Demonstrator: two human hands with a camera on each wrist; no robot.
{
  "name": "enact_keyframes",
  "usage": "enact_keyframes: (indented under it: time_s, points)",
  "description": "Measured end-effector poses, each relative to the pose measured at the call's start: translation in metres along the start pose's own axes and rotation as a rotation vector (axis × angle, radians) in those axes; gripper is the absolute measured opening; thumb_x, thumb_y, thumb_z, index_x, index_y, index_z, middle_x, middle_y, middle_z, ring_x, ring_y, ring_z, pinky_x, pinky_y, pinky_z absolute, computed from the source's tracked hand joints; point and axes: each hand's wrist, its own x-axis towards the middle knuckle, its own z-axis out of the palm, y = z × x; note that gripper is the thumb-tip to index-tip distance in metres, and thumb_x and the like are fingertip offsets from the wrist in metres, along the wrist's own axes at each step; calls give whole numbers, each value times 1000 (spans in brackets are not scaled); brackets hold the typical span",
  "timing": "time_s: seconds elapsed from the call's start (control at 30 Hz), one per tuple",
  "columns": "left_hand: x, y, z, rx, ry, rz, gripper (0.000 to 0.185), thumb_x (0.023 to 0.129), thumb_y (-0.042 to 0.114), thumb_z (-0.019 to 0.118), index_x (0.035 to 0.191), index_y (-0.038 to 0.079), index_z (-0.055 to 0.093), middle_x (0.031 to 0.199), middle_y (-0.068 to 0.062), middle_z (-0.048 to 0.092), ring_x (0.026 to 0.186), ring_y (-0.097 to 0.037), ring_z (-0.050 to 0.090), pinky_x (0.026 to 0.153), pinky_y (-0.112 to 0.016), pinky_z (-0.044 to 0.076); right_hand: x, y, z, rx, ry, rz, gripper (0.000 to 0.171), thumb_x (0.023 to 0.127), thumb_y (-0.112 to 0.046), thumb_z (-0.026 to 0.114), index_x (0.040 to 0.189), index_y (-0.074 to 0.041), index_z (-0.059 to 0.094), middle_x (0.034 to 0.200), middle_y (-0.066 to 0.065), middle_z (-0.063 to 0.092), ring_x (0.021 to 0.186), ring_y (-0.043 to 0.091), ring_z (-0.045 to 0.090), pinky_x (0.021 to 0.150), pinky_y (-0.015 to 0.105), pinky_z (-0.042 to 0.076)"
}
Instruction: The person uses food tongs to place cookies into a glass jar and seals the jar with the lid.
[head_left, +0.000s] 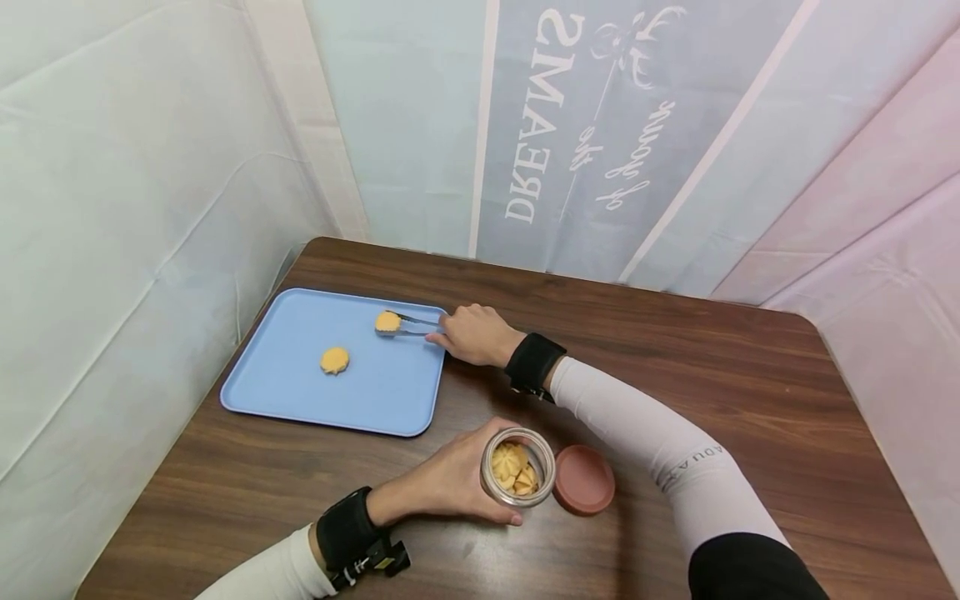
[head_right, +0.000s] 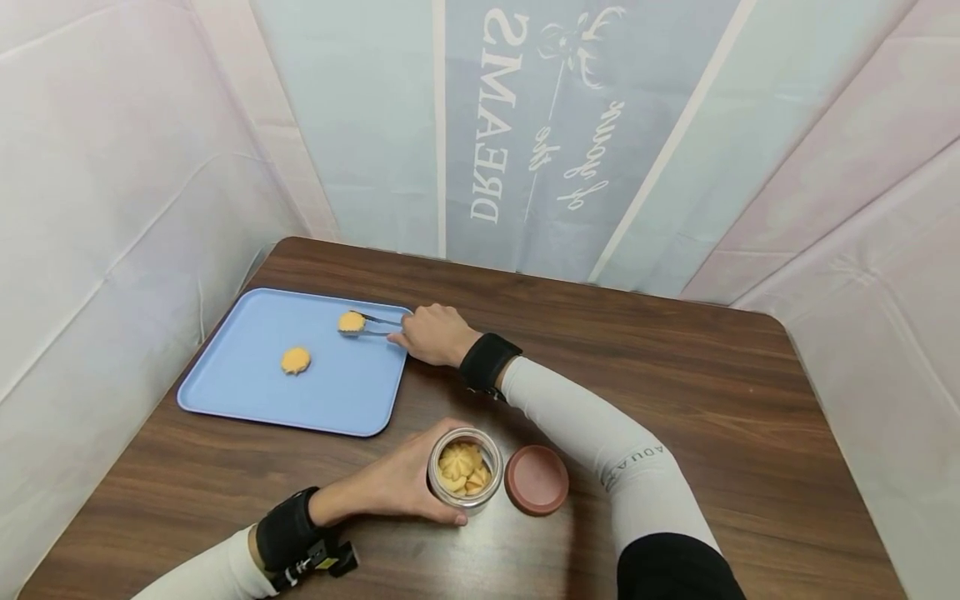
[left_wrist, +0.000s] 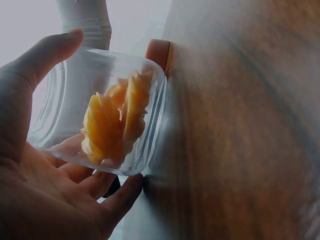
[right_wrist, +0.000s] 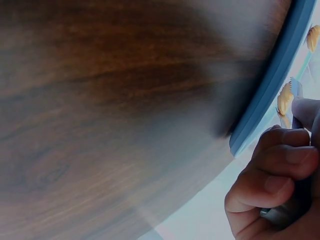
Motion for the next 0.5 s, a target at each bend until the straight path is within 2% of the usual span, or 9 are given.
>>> enact_keyframes:
  time_s: [0.23, 0.5]
  points:
    - [0, 1, 1, -2, 4, 18, 92, 70, 34, 100, 143, 16, 48, 133, 0, 67, 117, -7, 63, 104, -30, 52, -9, -1, -6, -3, -9, 10, 42, 111, -47, 50, 92, -13, 65, 63, -3, 47, 53, 13, 53, 48, 28, 39]
    - [-1, 5, -1, -17, -3, -4, 91, 71, 35, 100, 144, 17, 48, 134, -1, 67, 118, -8, 62, 105, -31, 51, -22, -4, -13, 6, 5, -11, 43, 112, -46, 50, 86, -14, 62, 61, -5, 44, 52, 12, 53, 47, 27, 38]
